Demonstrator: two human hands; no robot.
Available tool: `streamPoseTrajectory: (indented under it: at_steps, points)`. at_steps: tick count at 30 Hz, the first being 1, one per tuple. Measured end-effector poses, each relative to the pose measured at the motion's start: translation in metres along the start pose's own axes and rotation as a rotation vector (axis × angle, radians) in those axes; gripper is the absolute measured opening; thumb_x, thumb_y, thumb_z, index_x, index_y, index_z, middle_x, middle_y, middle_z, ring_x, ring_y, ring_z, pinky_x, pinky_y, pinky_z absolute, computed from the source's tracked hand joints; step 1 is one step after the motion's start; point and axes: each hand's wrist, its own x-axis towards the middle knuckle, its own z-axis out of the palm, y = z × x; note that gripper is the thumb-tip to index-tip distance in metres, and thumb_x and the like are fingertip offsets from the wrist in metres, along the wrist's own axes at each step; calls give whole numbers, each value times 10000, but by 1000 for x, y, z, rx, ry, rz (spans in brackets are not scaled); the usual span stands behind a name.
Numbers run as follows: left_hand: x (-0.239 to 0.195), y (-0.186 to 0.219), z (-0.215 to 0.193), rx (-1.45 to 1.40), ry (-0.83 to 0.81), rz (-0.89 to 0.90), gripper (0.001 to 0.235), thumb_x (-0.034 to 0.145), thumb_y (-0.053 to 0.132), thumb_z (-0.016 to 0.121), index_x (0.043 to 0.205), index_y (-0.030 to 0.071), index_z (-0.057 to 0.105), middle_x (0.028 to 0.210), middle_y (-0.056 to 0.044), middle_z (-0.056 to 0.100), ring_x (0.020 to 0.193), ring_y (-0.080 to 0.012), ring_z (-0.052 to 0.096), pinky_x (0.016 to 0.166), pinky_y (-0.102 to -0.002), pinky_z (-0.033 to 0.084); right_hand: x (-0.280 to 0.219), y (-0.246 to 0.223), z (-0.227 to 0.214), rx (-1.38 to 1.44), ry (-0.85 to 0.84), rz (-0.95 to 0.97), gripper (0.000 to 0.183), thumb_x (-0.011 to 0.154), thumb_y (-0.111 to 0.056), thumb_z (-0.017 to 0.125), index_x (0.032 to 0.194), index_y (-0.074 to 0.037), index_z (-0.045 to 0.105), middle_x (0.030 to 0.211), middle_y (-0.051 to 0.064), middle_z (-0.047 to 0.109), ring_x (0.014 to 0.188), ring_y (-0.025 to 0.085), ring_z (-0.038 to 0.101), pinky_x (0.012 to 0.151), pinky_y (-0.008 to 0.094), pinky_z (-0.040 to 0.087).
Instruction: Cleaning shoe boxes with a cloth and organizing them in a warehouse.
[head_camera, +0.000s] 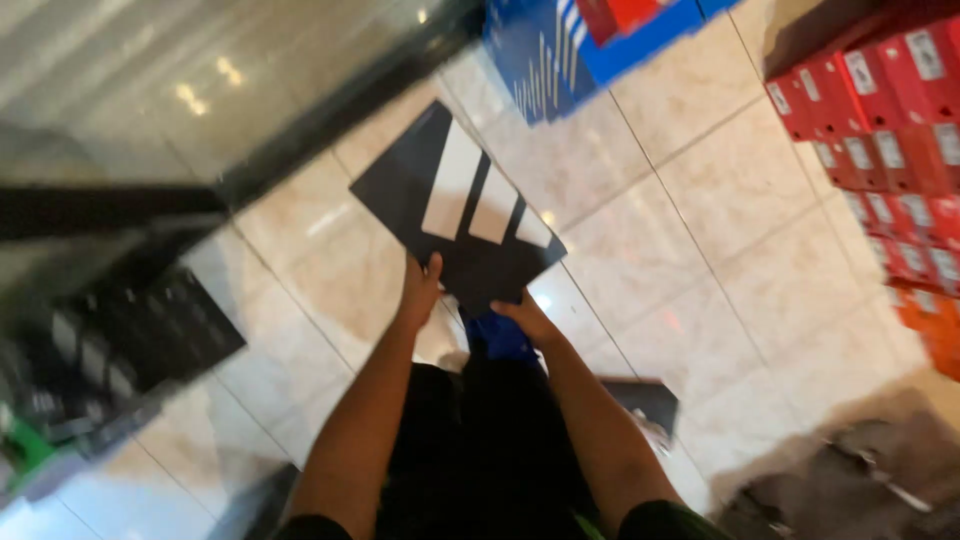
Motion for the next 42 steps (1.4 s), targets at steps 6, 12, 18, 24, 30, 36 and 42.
streamPoseTrajectory:
  at_steps: [6,12,18,24,30,36,42]
  points:
    - [202,-20,-10,-52,-30,-129,826,1101,424,574,1645,130,26,1642,-306,182,1408,-599,336,852,-788,504,215,2,-29,11,31,110,954,775,-342,903,1528,-31,407,1508,279,494,1408,448,464,1165,577,343]
    - [375,-63,-14,-61,-79,-183,758,1116,407,544,1643,127,78,1647,-268,229,1452,-550,321,872,-768,513,397,29,-38,83,75,147,948,757,-349,928,1518,-65,440,1479,239,537,1369,435,506,1119,586,366]
    - [501,-154,-18,-80,-89,-246,771,1112,403,570,1639,124,81,1663,-267,196,1473,-544,300,879,-792,526,517,64,-58,133,142,107,880,746,-273,922,1477,-50,486,1417,230,584,1316,426,542,1088,595,389]
    - [566,-188,-23,20,-83,-363,662,1107,293,524,1573,75,108,1599,-334,268,1424,-585,335,750,-791,561,585,107,-74,154,143,210,838,743,-297,924,1439,-61,521,1395,219,601,1286,445,565,1077,581,404]
    - [570,-178,-22,3,-87,-386,647,1110,242,511,1576,67,98,1615,-305,272,1456,-543,323,837,-779,546,598,123,-86,126,182,265,731,734,-288,911,1366,-79,612,1305,192,650,1201,405,620,1024,572,451]
    - [578,-220,-24,-48,-81,-374,724,1099,270,558,1580,89,48,1607,-303,288,1434,-555,360,849,-838,491,596,126,-82,59,234,254,724,798,-299,860,1425,-62,587,1377,235,621,1261,428,595,1069,554,442]
    - [521,-180,-71,647,-171,-340,823,1078,561,473,1561,-84,309,1603,-359,309,1516,-463,281,1261,-610,233,542,272,-124,-1034,82,-218,367,964,-69,622,1310,52,616,1229,332,657,1212,471,623,1078,549,473]
